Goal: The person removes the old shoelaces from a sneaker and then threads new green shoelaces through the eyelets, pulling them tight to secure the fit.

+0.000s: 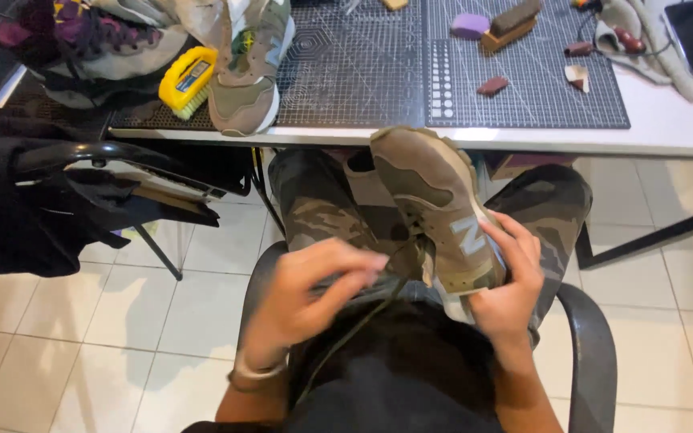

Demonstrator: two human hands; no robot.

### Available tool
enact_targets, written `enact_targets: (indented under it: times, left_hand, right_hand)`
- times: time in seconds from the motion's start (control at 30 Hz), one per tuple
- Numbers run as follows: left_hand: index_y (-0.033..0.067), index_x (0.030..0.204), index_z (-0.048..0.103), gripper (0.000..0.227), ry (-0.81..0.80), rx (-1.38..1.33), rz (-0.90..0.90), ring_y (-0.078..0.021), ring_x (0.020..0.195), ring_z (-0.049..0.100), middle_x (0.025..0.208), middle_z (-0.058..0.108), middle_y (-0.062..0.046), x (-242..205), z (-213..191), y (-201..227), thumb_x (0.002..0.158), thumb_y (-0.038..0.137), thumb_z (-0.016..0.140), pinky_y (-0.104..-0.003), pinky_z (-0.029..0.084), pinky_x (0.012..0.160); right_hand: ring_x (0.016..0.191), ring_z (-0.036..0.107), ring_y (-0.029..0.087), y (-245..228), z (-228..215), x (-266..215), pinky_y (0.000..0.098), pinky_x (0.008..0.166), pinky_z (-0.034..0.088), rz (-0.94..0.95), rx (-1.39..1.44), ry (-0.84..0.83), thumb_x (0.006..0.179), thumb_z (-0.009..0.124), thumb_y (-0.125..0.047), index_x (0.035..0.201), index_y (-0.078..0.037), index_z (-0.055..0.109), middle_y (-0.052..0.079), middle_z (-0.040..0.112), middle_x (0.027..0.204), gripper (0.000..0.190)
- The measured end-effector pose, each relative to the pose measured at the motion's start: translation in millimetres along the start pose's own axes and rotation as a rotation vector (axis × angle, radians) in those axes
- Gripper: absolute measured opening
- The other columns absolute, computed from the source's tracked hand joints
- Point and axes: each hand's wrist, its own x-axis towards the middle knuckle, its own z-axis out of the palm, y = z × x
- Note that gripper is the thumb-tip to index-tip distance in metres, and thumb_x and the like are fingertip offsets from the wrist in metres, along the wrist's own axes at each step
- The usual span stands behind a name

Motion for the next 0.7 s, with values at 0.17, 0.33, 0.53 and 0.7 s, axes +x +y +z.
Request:
enact_targets:
  times: [0.17,0.33,0.53,0.7]
  left_hand:
    - [0.0002,0.110,0.053,0.027,0.268,0.375,0.020,-0.0252,0.080,0.053,0.091,0.053,-0.014,11,54,-49,0.087,0.014,0.053,-0.034,0.046,0.068]
    - [0.0009,0.109,0.052,0.026,0.242,0.302,-0.015,-0.0237,0.076,0.050,0.091,0.046,-0.013,15,55,-43,0.088,0.017,0.049,-0.032,0.047,0.064]
    - [0.0031,0.073,0.050,0.028,0.159,0.237,-0.121,-0.0202,0.072,0.045,0.080,0.042,-0.008,8,33,-53,0.090,0.023,0.041,-0.031,0.037,0.066]
    - [0.0027,0.055,0.054,0.031,0.381,0.242,-0.115,-0.0277,0.054,0.049,0.061,0.048,-0.010,-5,-5,-58,0.085,0.011,0.051,-0.033,0.041,0.053]
  right_hand:
    - [0.107,0.051,0.028,-5,1,-1,0.0378,0.089,0.042,0.004,0.105,0.009,0.068,0.062,-0.020,0.107,-0.002,0.057,0.017,0.054,0.114,0.043]
    - [0.107,0.051,0.029,-6,1,5,0.0381,0.088,0.043,0.024,0.142,0.065,0.067,0.060,-0.012,0.106,0.000,0.057,0.019,0.053,0.115,0.041]
    - [0.102,0.054,0.029,-14,-2,0,0.0378,0.086,0.040,-0.018,0.119,0.108,0.067,0.065,-0.014,0.102,-0.003,0.059,0.019,0.057,0.112,0.036]
    - [0.090,0.051,0.021,18,-11,-3,0.0398,0.086,0.041,0.114,0.235,0.273,0.072,0.066,-0.022,0.100,0.003,0.059,0.023,0.058,0.100,0.039]
